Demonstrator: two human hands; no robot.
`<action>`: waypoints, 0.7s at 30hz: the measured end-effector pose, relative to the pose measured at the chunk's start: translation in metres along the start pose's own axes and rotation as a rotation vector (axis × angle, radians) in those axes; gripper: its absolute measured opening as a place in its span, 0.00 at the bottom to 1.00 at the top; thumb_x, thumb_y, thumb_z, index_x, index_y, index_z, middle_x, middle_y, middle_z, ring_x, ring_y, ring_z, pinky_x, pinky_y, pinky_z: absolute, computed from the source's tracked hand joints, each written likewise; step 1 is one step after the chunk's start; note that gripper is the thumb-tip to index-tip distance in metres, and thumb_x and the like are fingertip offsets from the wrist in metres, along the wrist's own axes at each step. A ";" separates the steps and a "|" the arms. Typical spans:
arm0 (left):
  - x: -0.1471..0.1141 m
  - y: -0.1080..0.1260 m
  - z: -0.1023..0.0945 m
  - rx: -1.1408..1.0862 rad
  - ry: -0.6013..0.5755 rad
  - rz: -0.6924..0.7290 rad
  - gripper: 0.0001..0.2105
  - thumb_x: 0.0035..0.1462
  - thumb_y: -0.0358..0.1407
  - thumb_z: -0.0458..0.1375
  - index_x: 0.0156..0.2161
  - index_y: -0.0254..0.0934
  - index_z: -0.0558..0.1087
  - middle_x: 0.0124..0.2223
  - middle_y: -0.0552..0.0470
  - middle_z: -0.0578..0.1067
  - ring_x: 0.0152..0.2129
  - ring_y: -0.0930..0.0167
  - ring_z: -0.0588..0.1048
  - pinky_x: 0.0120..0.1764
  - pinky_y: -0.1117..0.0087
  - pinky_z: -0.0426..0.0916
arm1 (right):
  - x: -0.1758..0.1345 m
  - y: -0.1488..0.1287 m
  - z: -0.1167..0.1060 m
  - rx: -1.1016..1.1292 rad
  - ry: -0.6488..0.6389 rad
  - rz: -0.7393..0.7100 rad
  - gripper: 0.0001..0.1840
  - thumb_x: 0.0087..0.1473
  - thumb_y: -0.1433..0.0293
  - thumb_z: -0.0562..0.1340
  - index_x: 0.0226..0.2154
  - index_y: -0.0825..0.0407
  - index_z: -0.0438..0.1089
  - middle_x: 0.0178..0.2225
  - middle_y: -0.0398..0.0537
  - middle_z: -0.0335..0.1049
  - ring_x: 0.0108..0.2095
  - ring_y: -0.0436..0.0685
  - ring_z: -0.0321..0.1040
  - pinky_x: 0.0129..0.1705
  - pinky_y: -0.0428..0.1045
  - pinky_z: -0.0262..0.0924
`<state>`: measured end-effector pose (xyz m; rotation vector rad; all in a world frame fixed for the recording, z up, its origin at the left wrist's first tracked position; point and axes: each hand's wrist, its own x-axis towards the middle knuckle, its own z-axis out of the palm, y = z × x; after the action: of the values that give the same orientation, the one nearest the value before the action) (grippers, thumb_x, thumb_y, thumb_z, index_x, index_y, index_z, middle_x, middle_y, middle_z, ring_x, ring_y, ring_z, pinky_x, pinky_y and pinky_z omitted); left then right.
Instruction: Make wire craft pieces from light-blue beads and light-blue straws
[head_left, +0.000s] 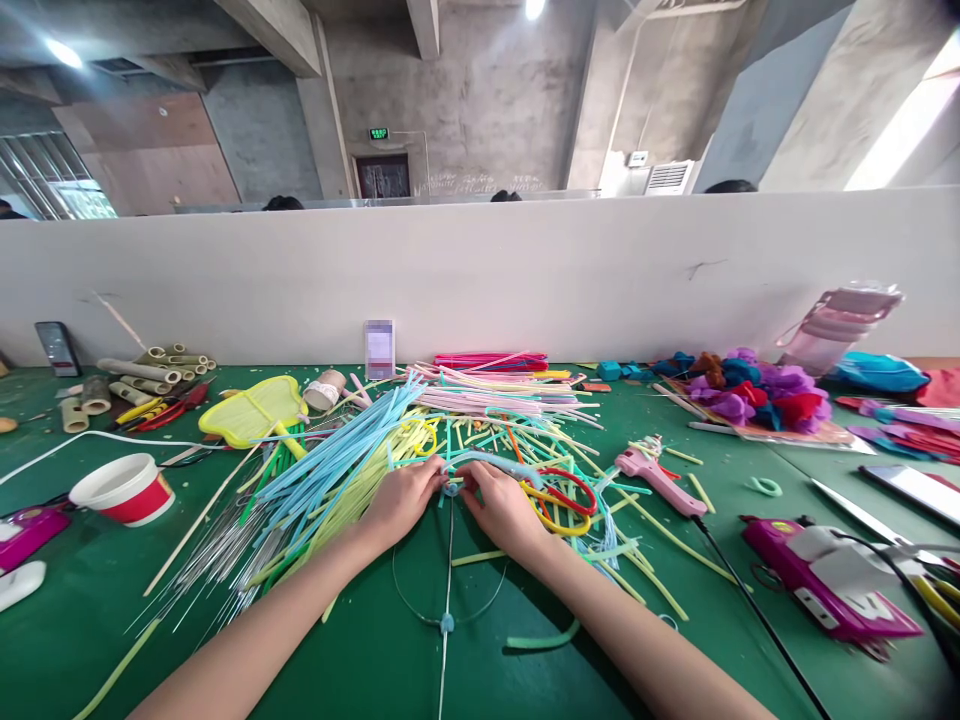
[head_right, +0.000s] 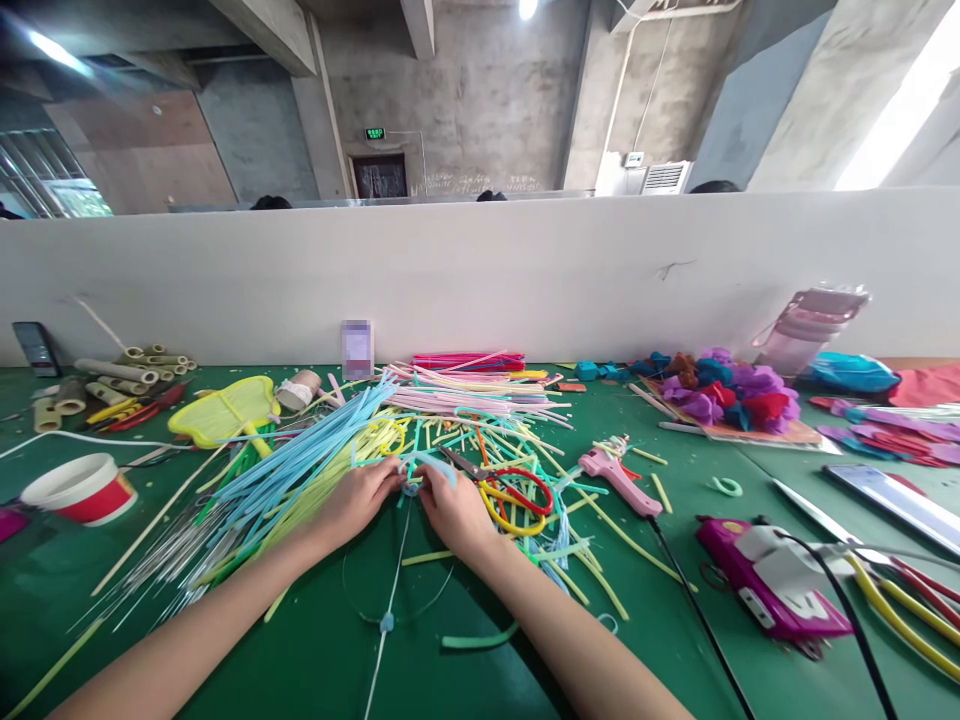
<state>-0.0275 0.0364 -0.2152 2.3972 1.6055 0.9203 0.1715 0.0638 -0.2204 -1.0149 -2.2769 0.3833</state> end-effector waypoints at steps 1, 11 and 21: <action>0.000 0.001 0.000 0.016 -0.003 0.003 0.08 0.69 0.36 0.50 0.43 0.39 0.72 0.35 0.50 0.80 0.32 0.64 0.80 0.31 0.70 0.67 | 0.000 0.000 0.000 0.014 0.004 0.001 0.12 0.57 0.79 0.61 0.43 0.51 0.70 0.39 0.51 0.76 0.38 0.59 0.74 0.39 0.50 0.67; 0.000 0.009 0.005 0.095 -0.002 0.053 0.11 0.71 0.38 0.48 0.46 0.40 0.73 0.38 0.47 0.81 0.35 0.64 0.80 0.34 0.69 0.69 | 0.003 -0.004 -0.006 0.186 0.015 0.003 0.11 0.57 0.78 0.61 0.42 0.50 0.69 0.38 0.47 0.78 0.38 0.57 0.76 0.40 0.49 0.67; 0.002 0.015 0.005 0.079 0.024 0.078 0.11 0.71 0.39 0.49 0.45 0.41 0.73 0.37 0.49 0.80 0.34 0.66 0.80 0.34 0.71 0.68 | 0.005 -0.004 -0.003 0.281 0.057 0.082 0.06 0.56 0.75 0.63 0.36 0.49 0.69 0.36 0.45 0.78 0.37 0.57 0.77 0.40 0.50 0.67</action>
<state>-0.0129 0.0327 -0.2123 2.5280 1.5958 0.9187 0.1682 0.0654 -0.2144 -0.9617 -2.0631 0.6792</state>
